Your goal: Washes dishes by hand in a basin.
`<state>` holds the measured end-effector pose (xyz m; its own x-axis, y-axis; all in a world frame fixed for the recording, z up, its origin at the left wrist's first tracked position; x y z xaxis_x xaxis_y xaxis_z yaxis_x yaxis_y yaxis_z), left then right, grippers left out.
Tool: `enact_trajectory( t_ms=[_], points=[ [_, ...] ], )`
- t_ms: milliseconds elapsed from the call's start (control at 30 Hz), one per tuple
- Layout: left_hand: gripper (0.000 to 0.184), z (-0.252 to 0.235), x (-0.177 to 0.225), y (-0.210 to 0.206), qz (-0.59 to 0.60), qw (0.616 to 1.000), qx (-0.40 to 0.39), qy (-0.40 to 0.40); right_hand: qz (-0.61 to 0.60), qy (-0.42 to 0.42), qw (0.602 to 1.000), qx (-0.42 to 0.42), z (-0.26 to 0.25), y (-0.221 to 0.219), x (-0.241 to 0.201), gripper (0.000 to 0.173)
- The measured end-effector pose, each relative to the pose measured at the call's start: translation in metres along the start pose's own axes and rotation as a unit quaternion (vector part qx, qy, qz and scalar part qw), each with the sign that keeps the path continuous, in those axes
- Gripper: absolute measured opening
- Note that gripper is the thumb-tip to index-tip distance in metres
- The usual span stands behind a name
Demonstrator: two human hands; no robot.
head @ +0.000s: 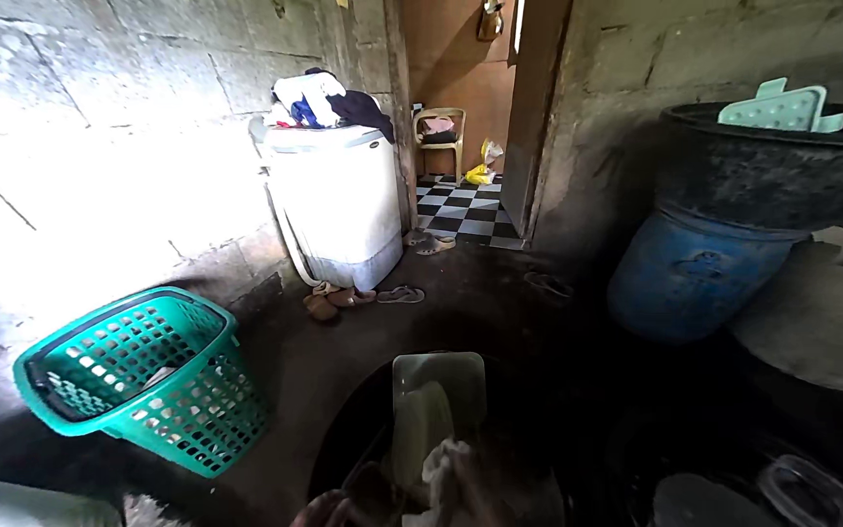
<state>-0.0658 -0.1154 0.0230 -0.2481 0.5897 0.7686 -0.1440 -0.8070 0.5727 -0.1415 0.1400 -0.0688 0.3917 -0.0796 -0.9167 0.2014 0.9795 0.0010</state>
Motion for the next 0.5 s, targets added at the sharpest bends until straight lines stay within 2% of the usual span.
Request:
enact_trajectory(
  t_ms=[67,100,167,267,367,500],
  points=[
    [0.031,0.001,0.003,0.0,-0.012,1.0,0.002,-0.008,-0.063,-0.013,0.998,0.019,0.014,0.038,-0.018,0.037],
    [0.031,0.001,0.004,-0.001,-0.015,1.0,0.001,-0.009,-0.057,-0.009,0.998,0.039,0.019,0.058,-0.028,0.036],
    [0.03,0.003,0.006,-0.003,-0.026,1.0,0.001,-0.014,0.005,0.0,0.998,0.062,0.018,0.1,-0.038,0.036],
    [0.031,0.002,0.008,-0.009,-0.055,0.998,-0.009,-0.033,0.101,0.022,0.994,0.042,0.016,0.144,-0.054,0.028],
    [0.032,0.0,0.01,-0.017,-0.084,0.995,-0.023,-0.039,0.197,-0.013,0.98,0.017,0.012,0.164,-0.048,0.032],
    [0.034,-0.001,0.015,-0.027,-0.106,0.992,-0.033,-0.057,0.316,-0.074,0.946,-0.019,0.01,0.164,-0.017,0.04]
  ],
)
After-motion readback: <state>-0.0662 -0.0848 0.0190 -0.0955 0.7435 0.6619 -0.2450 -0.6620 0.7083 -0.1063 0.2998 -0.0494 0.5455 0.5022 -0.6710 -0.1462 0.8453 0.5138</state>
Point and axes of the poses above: each hand's wrist, its own z-axis away from the middle knuckle, its own y-axis out of the back of the hand, x = y × z, the point moved 3 cm from there along -z, towards the middle knuckle, and after that the axes turned 13 degrees about -z, right-handed, at the moved point
